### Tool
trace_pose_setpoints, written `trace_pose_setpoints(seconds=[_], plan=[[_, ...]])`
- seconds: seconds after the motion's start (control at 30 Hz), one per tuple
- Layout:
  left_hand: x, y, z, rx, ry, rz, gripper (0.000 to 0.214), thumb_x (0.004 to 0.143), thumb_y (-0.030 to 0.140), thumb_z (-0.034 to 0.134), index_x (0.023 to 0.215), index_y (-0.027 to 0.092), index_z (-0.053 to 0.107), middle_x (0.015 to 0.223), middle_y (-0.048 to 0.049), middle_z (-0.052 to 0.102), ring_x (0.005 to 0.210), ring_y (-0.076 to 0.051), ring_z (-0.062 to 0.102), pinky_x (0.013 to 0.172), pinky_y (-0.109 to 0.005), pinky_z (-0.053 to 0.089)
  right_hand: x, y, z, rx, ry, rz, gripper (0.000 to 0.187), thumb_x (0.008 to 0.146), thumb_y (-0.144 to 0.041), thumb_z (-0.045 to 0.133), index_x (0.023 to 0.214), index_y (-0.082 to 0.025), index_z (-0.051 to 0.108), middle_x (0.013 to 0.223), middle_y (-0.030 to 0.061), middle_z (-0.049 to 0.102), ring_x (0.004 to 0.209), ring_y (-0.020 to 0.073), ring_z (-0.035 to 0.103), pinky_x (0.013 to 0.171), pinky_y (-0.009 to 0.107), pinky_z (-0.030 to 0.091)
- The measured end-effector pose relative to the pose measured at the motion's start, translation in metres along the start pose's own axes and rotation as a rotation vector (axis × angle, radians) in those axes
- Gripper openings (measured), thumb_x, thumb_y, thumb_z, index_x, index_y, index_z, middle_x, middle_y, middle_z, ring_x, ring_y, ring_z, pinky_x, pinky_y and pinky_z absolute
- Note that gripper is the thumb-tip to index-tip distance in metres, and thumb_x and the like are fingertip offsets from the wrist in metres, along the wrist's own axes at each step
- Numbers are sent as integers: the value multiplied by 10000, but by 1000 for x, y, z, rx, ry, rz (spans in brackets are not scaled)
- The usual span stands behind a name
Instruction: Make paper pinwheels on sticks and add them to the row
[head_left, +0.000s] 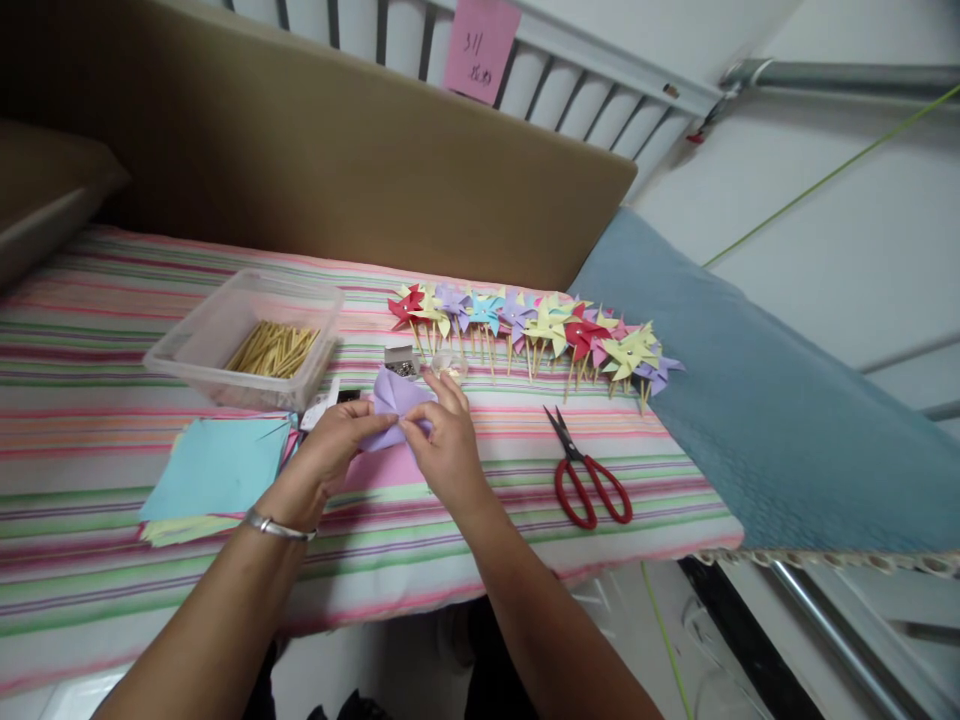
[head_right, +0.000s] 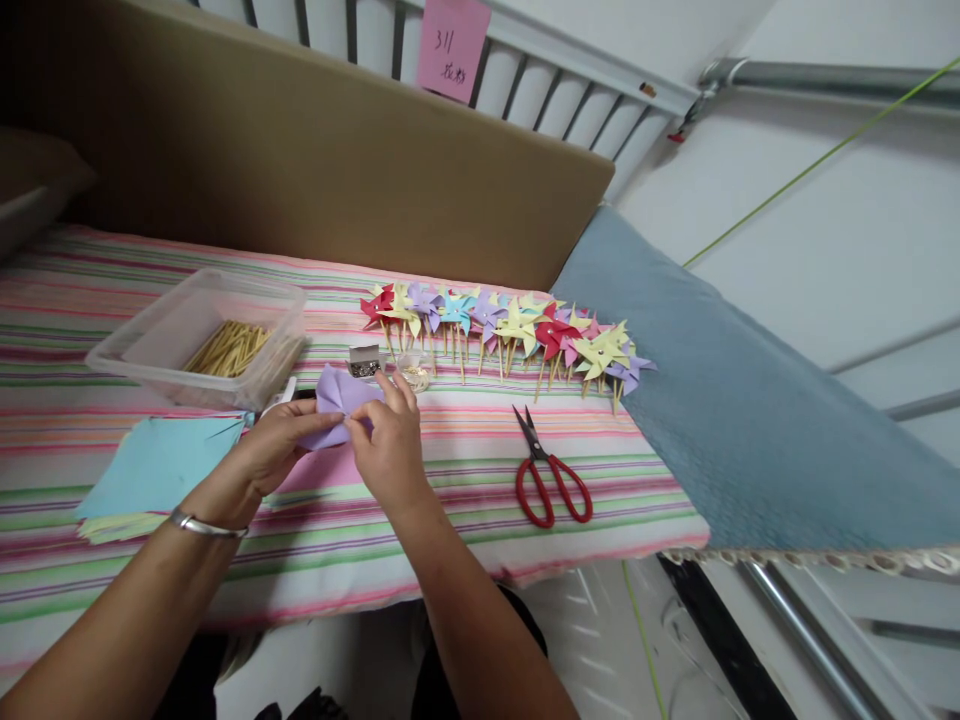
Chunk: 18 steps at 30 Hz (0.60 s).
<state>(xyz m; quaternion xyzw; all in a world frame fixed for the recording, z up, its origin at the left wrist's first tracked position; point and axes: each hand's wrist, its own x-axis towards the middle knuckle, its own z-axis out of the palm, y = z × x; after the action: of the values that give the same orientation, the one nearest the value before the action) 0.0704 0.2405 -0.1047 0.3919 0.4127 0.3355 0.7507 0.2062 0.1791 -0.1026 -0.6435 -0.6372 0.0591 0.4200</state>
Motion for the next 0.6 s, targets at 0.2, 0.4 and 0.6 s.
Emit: trace_pose_setpoints(seconds=[0.2, 0.4, 0.6], plan=[[2, -4, -1, 114, 38, 59, 239, 464, 273, 812, 610, 132, 686, 563, -7, 632, 524, -104, 511, 563, -241, 363, 0, -1, 2, -16, -28, 53, 61, 762, -175, 625, 711, -193, 652, 1319, 123, 541, 1330, 275, 352, 1080, 452, 302], [3, -2, -1, 210, 41, 67, 192, 476, 261, 779, 593, 142, 685, 543, -3, 623, 519, -111, 503, 566, -250, 375, 9, 1, -15, 134, -35, 185, 345, 710, -230, 691, 1048, -220, 624, 1257, 94, 586, 1228, 256, 477, 1056, 436, 338], [-4, 4, 2, 292, -70, 0, 155, 483, 269, 760, 526, 158, 661, 507, 5, 594, 492, -107, 468, 524, -240, 359, 17, 22, -27, 626, -250, 588, 564, 756, -436, 655, 1251, -210, 504, 1083, 92, 656, 1038, 233, 613, 868, 365, 474]])
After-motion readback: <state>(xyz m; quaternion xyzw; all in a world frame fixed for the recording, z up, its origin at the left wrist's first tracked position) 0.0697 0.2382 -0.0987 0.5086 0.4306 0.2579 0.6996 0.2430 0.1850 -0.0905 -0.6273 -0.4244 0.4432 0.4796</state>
